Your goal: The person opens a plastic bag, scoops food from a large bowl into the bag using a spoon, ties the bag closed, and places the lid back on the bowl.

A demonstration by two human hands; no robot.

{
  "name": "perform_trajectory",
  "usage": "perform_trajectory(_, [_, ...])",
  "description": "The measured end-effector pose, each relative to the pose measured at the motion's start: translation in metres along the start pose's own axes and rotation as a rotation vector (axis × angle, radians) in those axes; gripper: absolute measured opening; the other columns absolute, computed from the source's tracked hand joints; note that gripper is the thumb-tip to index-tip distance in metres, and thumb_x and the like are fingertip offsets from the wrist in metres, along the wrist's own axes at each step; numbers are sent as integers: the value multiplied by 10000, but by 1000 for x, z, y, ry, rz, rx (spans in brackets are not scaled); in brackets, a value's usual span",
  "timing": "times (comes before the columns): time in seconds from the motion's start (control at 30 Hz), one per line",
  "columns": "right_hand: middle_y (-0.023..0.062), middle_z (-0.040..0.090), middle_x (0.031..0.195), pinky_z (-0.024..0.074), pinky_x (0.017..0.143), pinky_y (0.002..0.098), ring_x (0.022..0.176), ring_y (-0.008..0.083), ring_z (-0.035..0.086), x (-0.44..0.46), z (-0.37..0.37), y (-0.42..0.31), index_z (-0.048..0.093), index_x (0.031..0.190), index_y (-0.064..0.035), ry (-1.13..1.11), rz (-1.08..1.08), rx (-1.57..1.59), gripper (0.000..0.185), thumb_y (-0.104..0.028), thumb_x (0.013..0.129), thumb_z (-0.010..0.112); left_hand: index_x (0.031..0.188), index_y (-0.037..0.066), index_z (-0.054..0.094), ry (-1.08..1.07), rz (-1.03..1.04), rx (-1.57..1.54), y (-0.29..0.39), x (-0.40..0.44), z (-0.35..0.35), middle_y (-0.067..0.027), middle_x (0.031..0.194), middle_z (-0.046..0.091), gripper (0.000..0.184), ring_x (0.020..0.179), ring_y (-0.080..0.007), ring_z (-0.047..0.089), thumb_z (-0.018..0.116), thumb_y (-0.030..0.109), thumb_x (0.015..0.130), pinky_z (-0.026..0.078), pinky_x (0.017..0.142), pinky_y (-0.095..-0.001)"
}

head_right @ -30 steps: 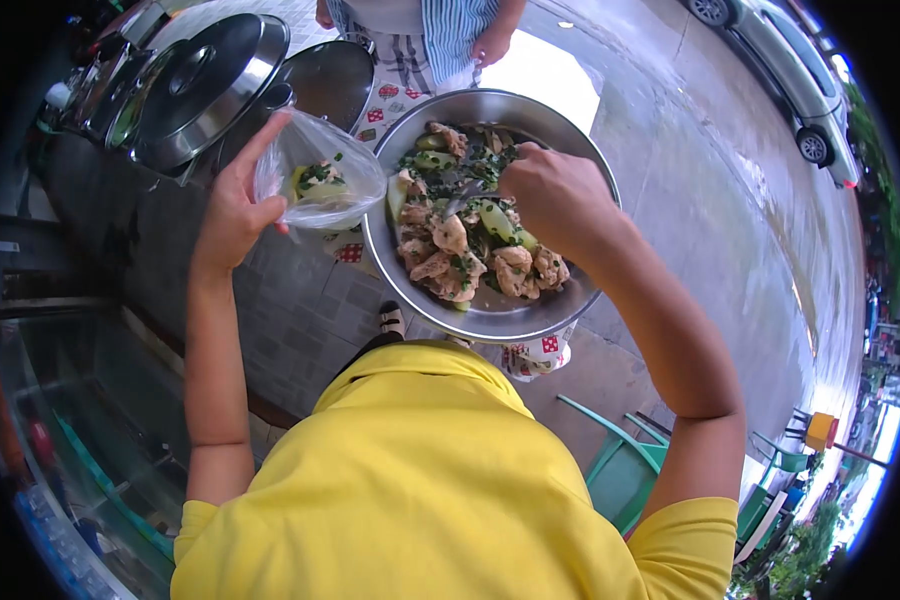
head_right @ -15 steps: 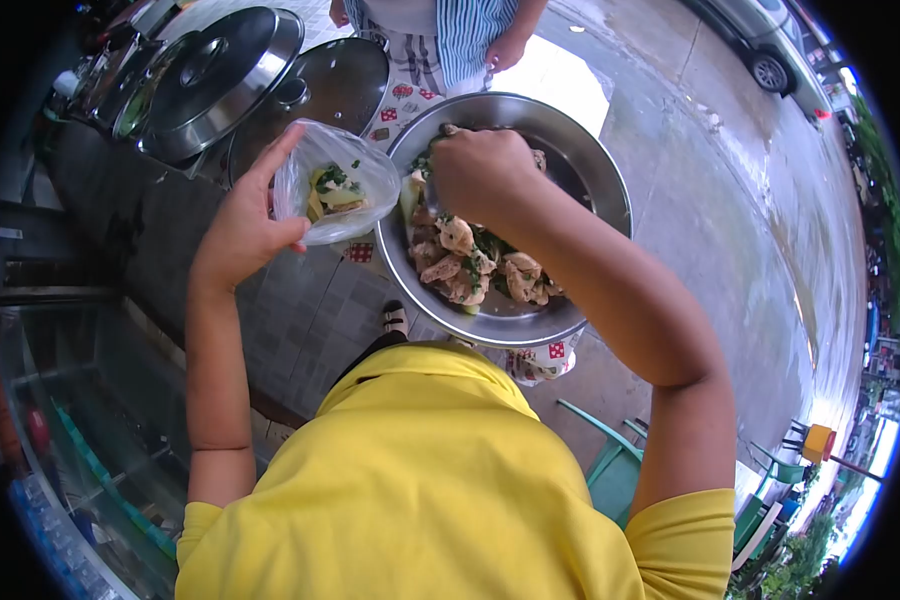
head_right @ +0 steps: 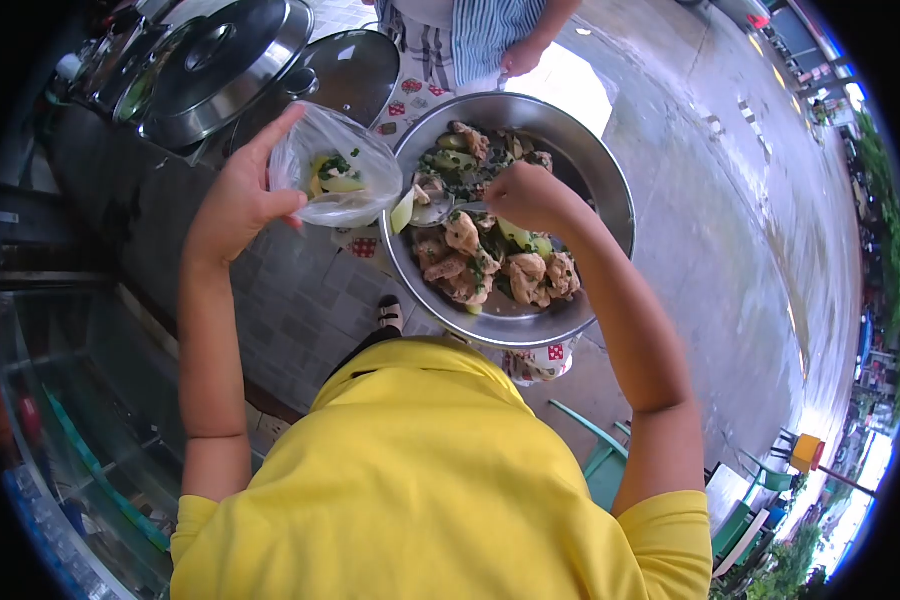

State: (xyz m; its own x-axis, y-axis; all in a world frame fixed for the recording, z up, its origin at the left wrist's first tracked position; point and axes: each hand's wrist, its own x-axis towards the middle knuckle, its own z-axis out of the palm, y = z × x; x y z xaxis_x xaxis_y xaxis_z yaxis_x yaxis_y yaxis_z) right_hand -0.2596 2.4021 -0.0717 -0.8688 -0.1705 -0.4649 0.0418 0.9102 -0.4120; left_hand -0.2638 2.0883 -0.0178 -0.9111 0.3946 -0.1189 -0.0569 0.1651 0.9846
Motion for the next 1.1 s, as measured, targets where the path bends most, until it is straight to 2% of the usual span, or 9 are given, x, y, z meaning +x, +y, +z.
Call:
perform_trajectory(0.03, [146,682,861,503,749,389,807,313,651,-8,2,6,700,854,-59,-11,27,73,157,-166,768,624,1428,5,297,1,-6,-2,0,0,0,-114,1113,552,798,704,-101,570,569,-103,685,533,583,-244])
perform_trajectory(0.13, [159,672,831,492,765,379,812,302,647,-33,-2,18,696,910,-55,145,-50,52,165,-145,790,626,1429,13,302,0,-11,2,2,3,-2,-95,1099,553,795,730,-96,565,568,-101,688,535,585,-244])
perform_trajectory(0.17, [168,658,834,490,759,397,821,306,638,-45,-10,13,689,932,-68,182,10,36,158,-103,801,607,1429,15,303,5,-7,5,3,3,-2,-92,1096,554,795,742,-95,564,567,-101,688,535,585,-244])
perform_trajectory(0.27, [128,629,937,479,762,400,922,299,604,-75,-23,20,675,934,-104,351,-22,-113,158,-70,795,609,1429,20,307,-10,-9,39,4,6,-3,-97,1140,548,794,781,-95,564,560,-106,687,535,592,-238])
perform_trajectory(0.57, [95,587,901,474,752,399,918,284,594,-138,-38,35,641,887,-93,237,177,-273,127,-54,767,624,1430,19,304,-38,4,50,9,3,5,-98,1225,514,805,812,-88,566,555,-114,676,545,598,-238])
perform_trajectory(0.77, [86,589,899,479,712,397,880,287,600,-137,-42,22,635,873,-105,366,117,-293,134,-44,761,592,1433,19,298,-47,-18,52,11,3,4,-92,1272,485,818,851,-88,561,557,-101,667,531,598,-221])
perform_trajectory(0.9, [80,569,888,462,749,389,897,284,587,-124,-28,21,630,863,-93,222,174,-305,119,-56,752,646,1438,19,294,-46,-39,58,13,3,6,-78,1306,458,844,881,-73,543,564,-75,644,503,598,-185])
perform_trajectory(1.0, [85,585,885,468,763,386,905,289,589,-129,-36,22,630,858,-93,231,207,-330,111,-61,752,636,1439,19,291,-42,-26,56,12,3,5,-83,1319,449,843,893,-76,543,564,-78,646,508,599,-184])
perform_trajectory(1.1, [99,622,852,488,678,382,851,279,618,-121,-49,30,618,848,-91,336,123,-391,158,-22,732,537,1439,19,288,-34,-21,46,12,2,6,-86,1325,443,842,899,-77,544,564,-79,649,512,601,-183])
